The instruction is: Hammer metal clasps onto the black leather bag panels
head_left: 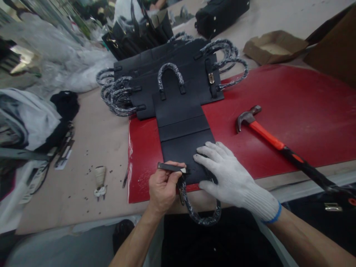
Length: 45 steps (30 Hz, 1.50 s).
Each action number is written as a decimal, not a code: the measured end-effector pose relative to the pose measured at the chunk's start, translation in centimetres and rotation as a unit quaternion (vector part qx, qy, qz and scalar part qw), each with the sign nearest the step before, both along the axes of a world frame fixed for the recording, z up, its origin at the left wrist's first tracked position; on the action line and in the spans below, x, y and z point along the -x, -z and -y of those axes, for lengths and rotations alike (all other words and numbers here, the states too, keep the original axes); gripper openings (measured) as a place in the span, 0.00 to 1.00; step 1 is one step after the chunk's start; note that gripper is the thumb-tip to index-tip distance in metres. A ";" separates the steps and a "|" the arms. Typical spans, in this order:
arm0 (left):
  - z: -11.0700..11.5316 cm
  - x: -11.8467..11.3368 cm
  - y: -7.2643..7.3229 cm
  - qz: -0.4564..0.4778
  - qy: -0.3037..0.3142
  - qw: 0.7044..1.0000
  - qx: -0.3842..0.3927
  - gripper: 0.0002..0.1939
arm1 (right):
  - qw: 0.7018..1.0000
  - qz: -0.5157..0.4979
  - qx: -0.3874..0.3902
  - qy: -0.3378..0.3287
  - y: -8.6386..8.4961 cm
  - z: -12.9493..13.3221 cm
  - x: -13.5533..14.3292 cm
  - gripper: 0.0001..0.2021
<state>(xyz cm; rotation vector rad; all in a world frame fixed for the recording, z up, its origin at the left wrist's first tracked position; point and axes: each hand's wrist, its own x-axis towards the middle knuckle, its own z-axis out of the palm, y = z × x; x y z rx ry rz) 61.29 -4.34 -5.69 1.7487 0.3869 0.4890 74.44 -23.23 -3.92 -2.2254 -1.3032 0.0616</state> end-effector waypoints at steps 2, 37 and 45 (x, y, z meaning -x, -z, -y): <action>0.0 0.0 0.0 -0.001 -0.005 1.000 0.014 0.08 | 1.000 0.003 0.003 0.001 0.0 0.0 0.0 0.32; 0.3 -1.0 -1.0 0.019 -0.054 0.997 -0.045 0.07 | 1.000 0.015 0.024 -0.004 -0.2 -0.3 -0.1 0.32; -0.4 -0.6 -0.6 0.021 -0.008 0.999 0.047 0.17 | 1.000 0.014 0.022 -0.001 -0.1 -0.2 -0.1 0.32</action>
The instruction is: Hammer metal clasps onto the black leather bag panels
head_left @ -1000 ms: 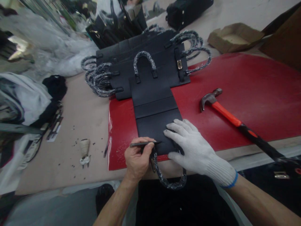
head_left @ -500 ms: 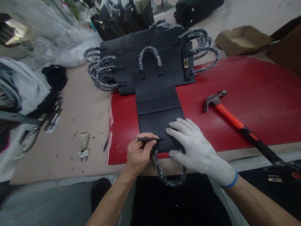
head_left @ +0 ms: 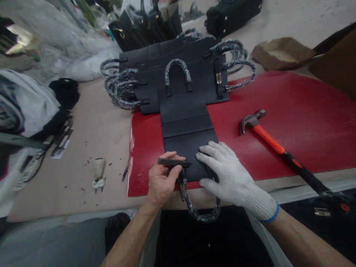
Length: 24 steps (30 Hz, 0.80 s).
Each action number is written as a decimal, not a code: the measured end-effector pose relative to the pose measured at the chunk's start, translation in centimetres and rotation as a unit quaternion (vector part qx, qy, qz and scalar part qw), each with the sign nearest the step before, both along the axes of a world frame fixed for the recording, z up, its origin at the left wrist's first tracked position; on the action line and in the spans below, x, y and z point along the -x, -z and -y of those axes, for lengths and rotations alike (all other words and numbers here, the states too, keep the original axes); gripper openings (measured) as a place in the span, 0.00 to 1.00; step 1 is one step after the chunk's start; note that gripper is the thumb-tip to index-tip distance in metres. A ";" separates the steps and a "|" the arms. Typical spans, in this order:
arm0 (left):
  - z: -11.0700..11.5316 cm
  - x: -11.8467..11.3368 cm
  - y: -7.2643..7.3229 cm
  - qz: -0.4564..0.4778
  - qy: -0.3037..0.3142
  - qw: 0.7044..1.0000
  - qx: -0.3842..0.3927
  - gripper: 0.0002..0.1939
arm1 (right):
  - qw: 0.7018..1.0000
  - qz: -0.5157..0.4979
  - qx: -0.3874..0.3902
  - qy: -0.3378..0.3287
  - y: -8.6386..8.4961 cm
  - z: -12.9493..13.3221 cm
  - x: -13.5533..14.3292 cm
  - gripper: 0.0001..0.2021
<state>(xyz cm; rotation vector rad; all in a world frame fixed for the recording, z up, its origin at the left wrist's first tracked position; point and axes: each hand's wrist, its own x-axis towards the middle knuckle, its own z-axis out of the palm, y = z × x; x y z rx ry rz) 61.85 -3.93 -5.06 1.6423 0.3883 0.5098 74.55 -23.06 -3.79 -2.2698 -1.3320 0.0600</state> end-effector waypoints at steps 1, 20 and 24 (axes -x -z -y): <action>-0.1 0.0 0.1 -0.004 0.003 1.000 -0.007 0.16 | 1.000 -0.001 -0.001 0.000 0.0 0.0 0.0 0.32; -0.5 0.4 0.2 -0.018 0.030 0.989 -0.146 0.05 | 1.000 -0.004 -0.016 0.004 0.2 0.2 0.1 0.33; -0.4 0.2 0.0 -0.018 0.033 0.988 -0.153 0.05 | 1.000 -0.003 -0.015 0.002 0.2 0.2 0.1 0.32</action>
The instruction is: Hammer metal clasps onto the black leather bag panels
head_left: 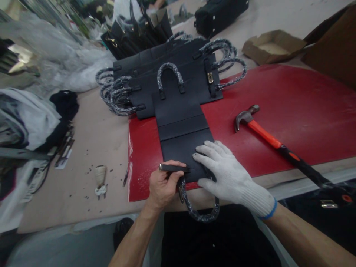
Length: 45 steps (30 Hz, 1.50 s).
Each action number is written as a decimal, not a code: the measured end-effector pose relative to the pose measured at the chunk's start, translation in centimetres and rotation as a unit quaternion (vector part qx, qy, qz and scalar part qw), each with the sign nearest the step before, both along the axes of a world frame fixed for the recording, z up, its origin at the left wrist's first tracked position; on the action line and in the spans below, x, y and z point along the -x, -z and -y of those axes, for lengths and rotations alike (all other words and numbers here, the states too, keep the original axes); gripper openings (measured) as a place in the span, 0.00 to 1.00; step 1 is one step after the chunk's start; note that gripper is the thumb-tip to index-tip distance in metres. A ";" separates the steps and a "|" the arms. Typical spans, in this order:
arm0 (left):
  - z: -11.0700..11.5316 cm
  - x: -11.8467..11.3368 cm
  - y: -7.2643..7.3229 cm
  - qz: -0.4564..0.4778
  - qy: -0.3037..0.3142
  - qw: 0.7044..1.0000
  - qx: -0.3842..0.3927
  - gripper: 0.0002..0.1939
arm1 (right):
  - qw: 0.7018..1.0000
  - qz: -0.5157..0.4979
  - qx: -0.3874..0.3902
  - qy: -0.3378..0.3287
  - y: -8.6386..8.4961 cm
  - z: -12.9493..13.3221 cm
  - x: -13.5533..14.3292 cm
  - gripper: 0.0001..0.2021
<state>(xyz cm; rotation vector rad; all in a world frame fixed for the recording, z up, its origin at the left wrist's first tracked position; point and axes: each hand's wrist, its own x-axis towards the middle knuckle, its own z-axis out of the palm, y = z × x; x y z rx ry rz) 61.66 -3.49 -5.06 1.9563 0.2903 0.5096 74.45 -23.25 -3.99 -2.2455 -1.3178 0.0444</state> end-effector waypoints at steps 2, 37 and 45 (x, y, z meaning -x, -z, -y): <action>0.0 -0.1 0.0 -0.004 0.005 1.000 -0.010 0.06 | 1.000 0.000 -0.002 0.001 0.0 0.0 0.0 0.31; 0.1 -0.6 -0.1 0.041 0.022 0.998 -0.043 0.05 | 1.000 0.008 0.007 -0.007 -0.1 -0.3 -0.2 0.31; 0.3 -1.1 -0.5 0.056 0.043 0.994 -0.089 0.05 | 1.000 0.007 0.006 -0.003 0.0 -0.3 -0.1 0.32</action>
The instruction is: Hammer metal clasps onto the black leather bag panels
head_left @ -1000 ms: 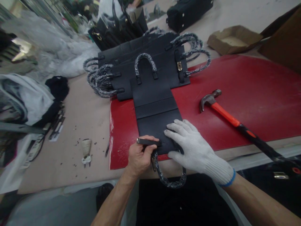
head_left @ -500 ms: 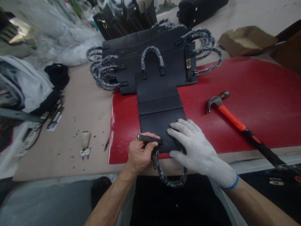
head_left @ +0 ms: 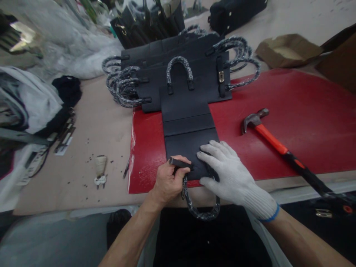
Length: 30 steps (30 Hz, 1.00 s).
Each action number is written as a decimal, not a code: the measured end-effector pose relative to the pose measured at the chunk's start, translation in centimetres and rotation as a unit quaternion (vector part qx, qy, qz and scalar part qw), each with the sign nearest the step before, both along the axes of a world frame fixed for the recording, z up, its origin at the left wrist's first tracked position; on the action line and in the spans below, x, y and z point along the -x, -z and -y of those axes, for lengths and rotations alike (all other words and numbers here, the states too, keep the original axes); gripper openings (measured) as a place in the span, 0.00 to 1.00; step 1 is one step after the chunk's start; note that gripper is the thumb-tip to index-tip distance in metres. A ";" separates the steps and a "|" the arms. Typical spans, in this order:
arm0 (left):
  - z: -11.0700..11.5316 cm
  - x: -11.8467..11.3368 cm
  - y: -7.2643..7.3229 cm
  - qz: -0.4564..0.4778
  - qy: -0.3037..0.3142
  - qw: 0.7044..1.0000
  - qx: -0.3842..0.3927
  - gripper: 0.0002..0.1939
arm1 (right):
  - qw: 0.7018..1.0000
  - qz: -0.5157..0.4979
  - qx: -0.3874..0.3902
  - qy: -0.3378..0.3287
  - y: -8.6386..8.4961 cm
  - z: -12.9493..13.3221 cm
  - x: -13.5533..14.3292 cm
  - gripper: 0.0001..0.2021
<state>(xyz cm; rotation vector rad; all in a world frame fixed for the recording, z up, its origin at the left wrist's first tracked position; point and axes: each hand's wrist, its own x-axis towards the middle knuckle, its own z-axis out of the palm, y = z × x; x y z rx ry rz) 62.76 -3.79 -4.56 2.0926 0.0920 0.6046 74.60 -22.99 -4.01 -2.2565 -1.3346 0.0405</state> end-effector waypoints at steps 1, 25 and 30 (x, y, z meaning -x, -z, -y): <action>0.0 -0.1 0.0 0.000 0.006 1.000 -0.006 0.06 | 1.000 0.002 -0.003 -0.001 0.1 0.0 0.0 0.32; 0.7 -0.7 -0.7 -0.047 0.011 0.998 -0.044 0.06 | 0.906 0.166 0.167 0.352 -3.0 11.7 -2.5 0.24; 0.5 -0.7 -0.7 -0.049 0.019 0.998 -0.046 0.06 | 0.877 0.203 0.272 0.340 -4.0 13.0 -3.6 0.22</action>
